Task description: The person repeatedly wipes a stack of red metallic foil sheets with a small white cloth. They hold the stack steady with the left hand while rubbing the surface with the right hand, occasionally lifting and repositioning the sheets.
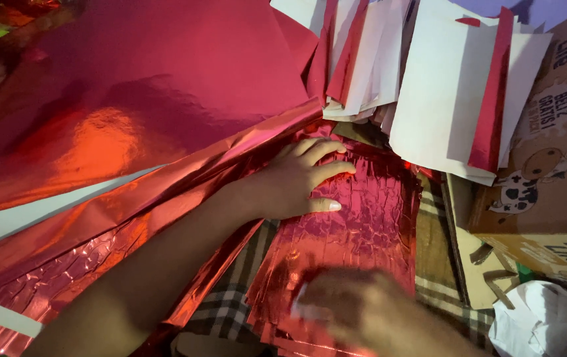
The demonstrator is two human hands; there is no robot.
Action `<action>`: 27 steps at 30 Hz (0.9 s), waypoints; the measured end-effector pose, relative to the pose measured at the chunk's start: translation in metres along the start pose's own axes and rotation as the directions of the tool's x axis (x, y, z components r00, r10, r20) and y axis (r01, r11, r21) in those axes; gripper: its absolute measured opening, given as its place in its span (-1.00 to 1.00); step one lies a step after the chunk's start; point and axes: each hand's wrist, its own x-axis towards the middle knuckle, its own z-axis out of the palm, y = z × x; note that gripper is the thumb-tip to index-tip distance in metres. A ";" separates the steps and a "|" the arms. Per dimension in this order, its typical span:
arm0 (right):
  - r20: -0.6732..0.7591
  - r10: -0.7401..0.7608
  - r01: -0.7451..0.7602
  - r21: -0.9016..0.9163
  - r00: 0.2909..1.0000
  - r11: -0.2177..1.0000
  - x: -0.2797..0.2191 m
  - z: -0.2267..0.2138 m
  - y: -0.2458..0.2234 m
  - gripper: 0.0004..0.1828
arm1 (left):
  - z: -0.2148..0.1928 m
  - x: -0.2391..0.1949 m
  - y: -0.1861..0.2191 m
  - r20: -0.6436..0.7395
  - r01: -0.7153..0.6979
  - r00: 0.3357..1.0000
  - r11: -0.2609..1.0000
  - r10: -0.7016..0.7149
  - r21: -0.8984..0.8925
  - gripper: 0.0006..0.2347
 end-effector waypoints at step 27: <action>-0.233 0.608 -0.639 -0.444 0.759 0.628 -0.048 -0.069 0.064 -0.68 | 0.009 0.003 -0.013 -0.106 -0.112 0.988 0.994 0.112 0.004 -0.47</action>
